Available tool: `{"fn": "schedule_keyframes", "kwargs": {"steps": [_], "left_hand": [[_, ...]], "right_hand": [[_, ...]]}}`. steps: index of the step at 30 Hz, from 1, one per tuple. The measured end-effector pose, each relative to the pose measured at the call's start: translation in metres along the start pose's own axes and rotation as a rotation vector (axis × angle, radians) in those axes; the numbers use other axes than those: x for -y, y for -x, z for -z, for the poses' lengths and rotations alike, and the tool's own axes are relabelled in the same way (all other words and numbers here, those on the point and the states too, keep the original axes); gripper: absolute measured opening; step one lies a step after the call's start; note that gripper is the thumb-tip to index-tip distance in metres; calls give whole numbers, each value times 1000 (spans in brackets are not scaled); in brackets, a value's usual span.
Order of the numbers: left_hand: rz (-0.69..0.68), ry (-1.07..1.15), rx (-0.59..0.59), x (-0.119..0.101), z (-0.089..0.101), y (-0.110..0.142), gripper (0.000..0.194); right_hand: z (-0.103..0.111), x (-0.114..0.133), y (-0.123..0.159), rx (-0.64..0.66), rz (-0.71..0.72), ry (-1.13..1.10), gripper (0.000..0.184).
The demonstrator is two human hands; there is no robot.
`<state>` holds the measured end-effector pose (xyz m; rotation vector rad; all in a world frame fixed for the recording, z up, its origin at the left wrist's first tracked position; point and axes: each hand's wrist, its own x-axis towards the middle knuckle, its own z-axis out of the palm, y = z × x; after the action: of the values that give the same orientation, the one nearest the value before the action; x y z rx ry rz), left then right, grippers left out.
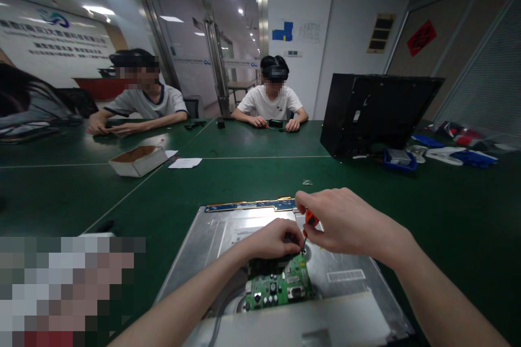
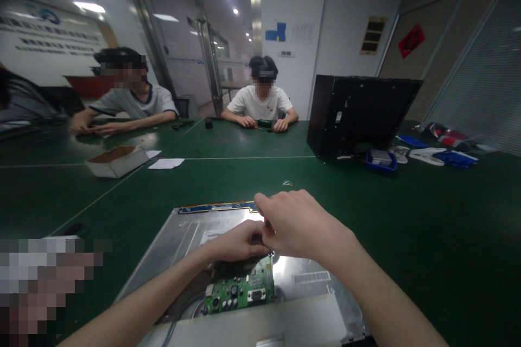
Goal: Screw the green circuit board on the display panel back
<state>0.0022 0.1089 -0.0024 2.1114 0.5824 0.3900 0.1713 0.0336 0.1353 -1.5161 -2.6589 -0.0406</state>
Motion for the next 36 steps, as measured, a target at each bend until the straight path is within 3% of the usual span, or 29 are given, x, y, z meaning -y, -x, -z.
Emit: {"fn": "schedule_keyframes", "kwargs": {"steps": [11, 14, 19, 25, 28, 36], "left_hand": [[0, 6, 22, -1, -1, 0, 14], [6, -7, 11, 0, 0, 0, 14], [7, -10, 13, -1, 1, 0, 14], [6, 15, 20, -4, 0, 1, 15], [9, 11, 18, -4, 0, 1, 15], [1, -2, 21, -1, 1, 0, 15]], "right_hand": [[-1, 1, -4, 9, -62, 51, 19], [-1, 0, -2, 8, -42, 30, 11], [1, -2, 4, 28, 15, -54, 21], [3, 1, -1, 24, -71, 22, 14], [1, 0, -3, 22, -51, 28, 9], [0, -3, 4, 25, 34, -44, 20]]}}
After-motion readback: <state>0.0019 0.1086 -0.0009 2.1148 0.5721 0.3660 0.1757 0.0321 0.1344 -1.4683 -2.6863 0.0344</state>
